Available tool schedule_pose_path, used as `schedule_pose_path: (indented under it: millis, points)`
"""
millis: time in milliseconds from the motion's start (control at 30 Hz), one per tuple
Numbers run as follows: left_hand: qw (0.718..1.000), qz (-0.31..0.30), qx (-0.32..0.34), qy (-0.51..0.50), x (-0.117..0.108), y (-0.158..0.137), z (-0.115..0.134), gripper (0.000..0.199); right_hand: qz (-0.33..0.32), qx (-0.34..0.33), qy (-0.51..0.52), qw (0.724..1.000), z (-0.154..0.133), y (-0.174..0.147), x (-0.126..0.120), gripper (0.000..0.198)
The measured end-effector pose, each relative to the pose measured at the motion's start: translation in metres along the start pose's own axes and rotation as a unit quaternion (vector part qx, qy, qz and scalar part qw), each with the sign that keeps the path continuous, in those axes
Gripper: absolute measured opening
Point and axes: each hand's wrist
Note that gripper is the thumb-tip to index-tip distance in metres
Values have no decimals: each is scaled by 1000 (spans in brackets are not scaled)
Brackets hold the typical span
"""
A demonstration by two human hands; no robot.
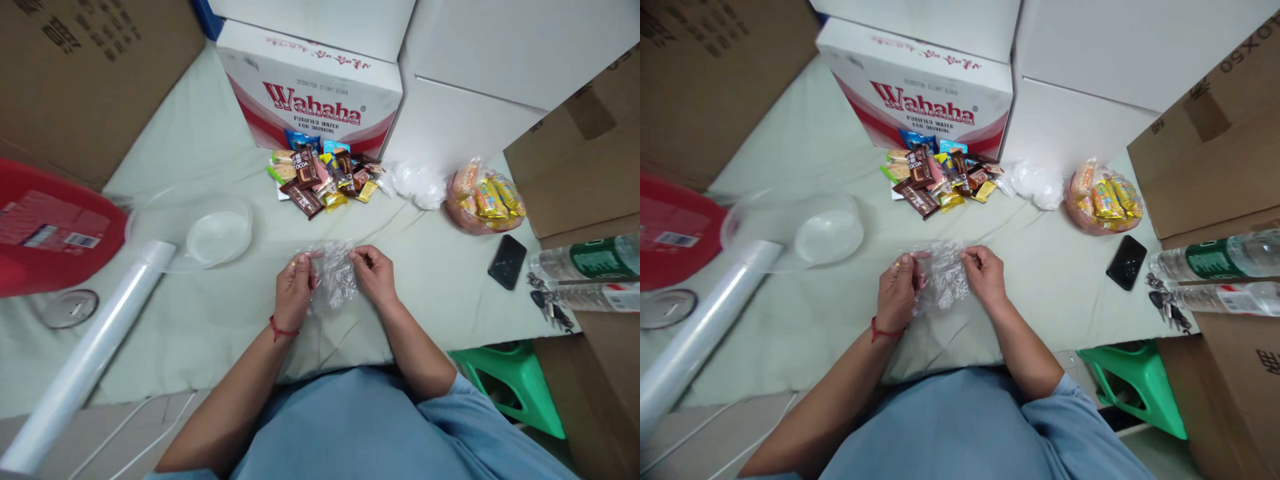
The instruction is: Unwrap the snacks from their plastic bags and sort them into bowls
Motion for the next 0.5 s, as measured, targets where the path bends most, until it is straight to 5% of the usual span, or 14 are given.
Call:
schedule_pose_path:
  millis: [500]
  points:
    - [998,22,-7,-61,0,5,5,60,-15,11,-11,1000,0,3,-27,33]
Point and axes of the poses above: each hand's wrist, its own y-axis towards the middle knuckle, its own x-axis out of the palm, z = x × y, and after that the axes turned 4 degrees about y, right-handed
